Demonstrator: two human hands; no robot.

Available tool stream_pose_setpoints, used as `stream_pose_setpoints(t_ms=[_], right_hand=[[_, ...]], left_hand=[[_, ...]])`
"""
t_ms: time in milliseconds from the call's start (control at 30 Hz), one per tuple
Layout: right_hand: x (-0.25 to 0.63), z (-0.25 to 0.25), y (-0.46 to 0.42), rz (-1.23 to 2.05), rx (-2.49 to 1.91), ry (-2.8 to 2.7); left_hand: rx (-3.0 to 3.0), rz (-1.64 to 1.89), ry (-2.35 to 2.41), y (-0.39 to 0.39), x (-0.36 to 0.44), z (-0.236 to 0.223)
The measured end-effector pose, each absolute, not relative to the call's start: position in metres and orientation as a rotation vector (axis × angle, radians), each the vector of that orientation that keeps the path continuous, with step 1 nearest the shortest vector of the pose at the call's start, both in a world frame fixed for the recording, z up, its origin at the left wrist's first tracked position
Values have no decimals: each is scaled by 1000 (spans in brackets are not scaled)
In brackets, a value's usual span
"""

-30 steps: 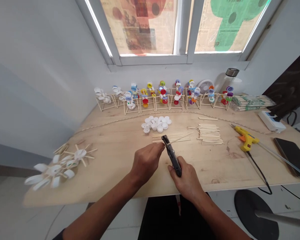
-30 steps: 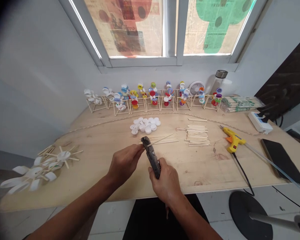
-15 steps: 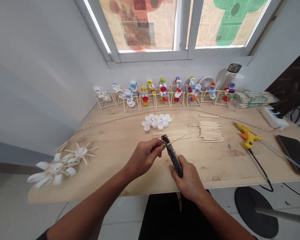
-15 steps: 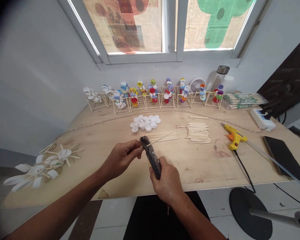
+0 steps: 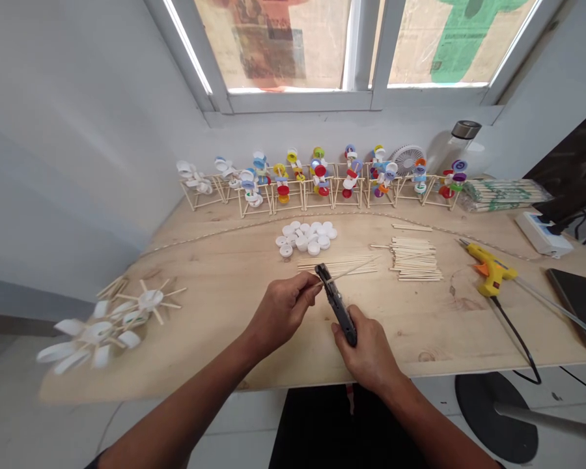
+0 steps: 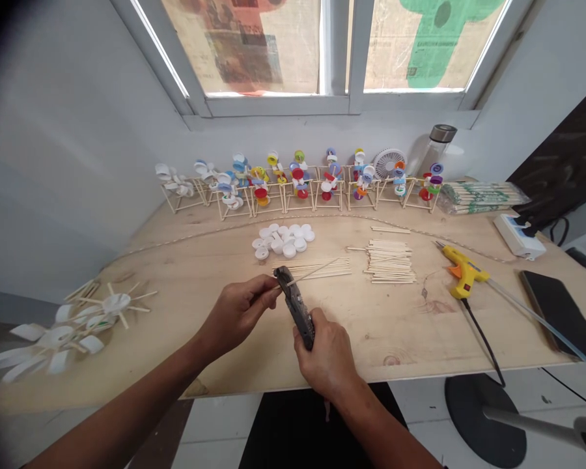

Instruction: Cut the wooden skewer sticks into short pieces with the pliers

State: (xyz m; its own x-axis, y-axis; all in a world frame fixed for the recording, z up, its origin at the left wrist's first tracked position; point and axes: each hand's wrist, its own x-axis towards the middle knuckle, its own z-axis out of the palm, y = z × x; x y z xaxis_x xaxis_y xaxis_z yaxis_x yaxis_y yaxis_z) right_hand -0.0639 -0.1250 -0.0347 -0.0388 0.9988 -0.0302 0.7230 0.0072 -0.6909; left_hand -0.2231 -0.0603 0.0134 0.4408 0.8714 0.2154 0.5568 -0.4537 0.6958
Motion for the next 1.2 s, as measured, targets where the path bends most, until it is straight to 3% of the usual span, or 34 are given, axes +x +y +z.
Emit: stream_pose_setpoints(t_ms=[467, 733, 933, 1200], right_hand=[[-64, -40, -119, 653, -1837, -1855], [-61, -35, -117, 760, -1795, -1875], [-59, -33, -123, 760, -1862, -1944], [-60, -30, -127, 692, -1893, -2027]], left_hand=[[2206, 706, 1263, -58, -220, 15], [2192, 751, 1350, -71, -226, 10], [2180, 970, 1477, -67, -222, 45], [2545, 318, 1305, -24, -172, 71]])
